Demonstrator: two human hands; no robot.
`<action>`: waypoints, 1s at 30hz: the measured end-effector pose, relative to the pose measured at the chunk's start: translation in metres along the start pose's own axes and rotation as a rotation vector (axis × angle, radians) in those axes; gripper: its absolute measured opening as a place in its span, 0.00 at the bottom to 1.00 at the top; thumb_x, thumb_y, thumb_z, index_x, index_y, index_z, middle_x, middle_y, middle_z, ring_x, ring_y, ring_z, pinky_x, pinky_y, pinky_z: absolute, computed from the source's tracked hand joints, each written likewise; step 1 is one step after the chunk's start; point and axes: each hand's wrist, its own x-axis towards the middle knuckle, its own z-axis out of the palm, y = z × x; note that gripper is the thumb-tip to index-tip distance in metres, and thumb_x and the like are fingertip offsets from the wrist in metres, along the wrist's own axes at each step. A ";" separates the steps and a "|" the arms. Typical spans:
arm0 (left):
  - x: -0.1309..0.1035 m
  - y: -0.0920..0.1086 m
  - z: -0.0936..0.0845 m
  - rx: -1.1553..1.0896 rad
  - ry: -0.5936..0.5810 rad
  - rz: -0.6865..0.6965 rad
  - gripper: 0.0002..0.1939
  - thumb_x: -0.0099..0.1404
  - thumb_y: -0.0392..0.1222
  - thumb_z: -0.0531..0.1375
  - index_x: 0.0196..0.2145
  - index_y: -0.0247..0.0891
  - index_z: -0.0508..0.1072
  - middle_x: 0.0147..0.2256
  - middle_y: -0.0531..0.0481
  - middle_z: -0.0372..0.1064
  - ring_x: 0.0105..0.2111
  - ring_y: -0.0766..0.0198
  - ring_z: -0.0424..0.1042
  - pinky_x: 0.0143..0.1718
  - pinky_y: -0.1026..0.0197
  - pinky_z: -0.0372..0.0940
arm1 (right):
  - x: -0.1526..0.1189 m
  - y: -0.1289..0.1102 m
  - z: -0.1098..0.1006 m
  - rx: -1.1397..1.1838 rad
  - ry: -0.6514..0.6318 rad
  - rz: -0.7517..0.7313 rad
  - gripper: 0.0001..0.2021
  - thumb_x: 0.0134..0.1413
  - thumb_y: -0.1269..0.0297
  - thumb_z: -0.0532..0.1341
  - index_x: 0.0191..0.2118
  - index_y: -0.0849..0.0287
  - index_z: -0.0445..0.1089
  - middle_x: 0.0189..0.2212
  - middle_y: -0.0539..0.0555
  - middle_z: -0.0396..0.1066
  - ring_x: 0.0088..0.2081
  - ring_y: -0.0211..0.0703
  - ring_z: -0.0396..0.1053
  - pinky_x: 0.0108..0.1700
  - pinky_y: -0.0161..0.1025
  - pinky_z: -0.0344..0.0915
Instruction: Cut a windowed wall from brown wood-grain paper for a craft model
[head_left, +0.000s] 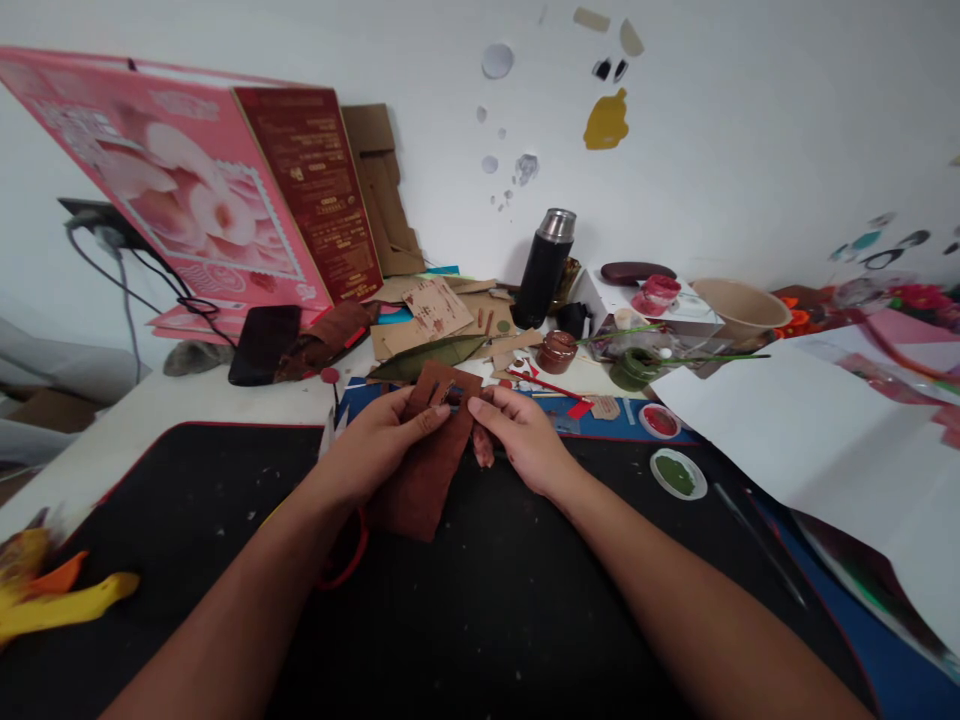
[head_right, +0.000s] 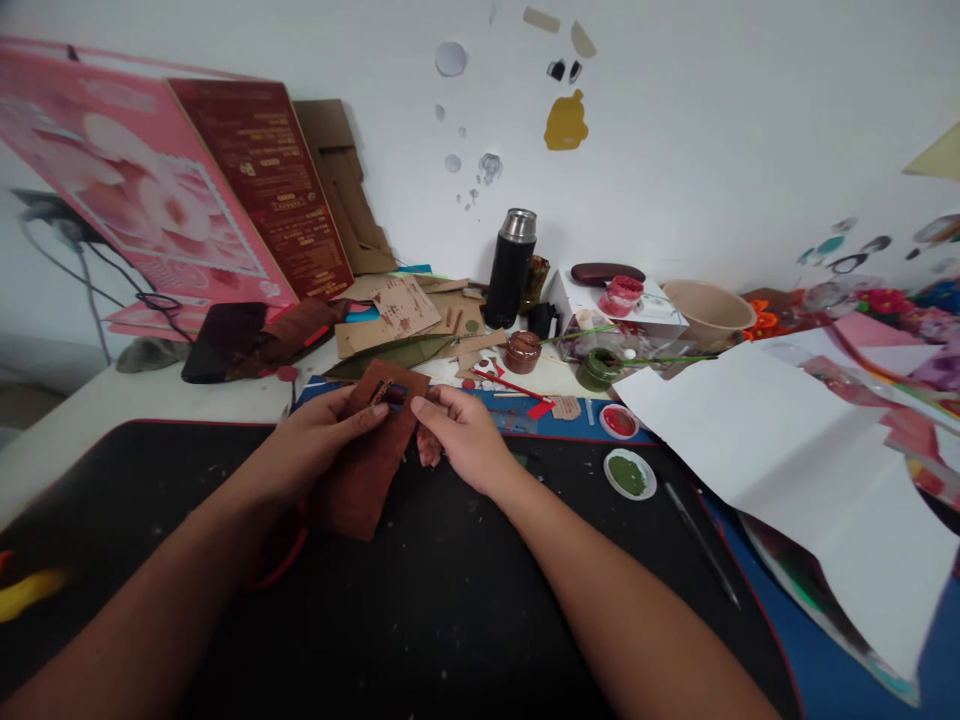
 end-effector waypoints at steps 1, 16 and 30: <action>0.000 0.000 0.000 0.017 0.010 0.001 0.29 0.58 0.61 0.71 0.50 0.40 0.79 0.41 0.45 0.81 0.40 0.53 0.77 0.42 0.55 0.69 | 0.000 0.000 0.000 0.000 0.001 0.000 0.18 0.60 0.45 0.67 0.36 0.55 0.69 0.18 0.43 0.68 0.18 0.35 0.65 0.21 0.34 0.63; -0.003 0.012 0.005 0.515 0.186 0.236 0.20 0.65 0.54 0.63 0.49 0.41 0.78 0.46 0.46 0.81 0.44 0.49 0.77 0.49 0.51 0.69 | -0.003 -0.004 0.005 -0.024 -0.005 -0.028 0.24 0.56 0.36 0.67 0.36 0.54 0.68 0.19 0.42 0.66 0.16 0.33 0.60 0.17 0.33 0.56; -0.015 0.020 0.013 0.444 0.051 0.256 0.22 0.64 0.50 0.63 0.54 0.43 0.76 0.51 0.46 0.78 0.51 0.47 0.75 0.57 0.48 0.67 | -0.008 -0.008 0.010 -0.083 0.047 -0.033 0.21 0.58 0.40 0.66 0.33 0.54 0.67 0.16 0.42 0.64 0.15 0.32 0.56 0.17 0.33 0.51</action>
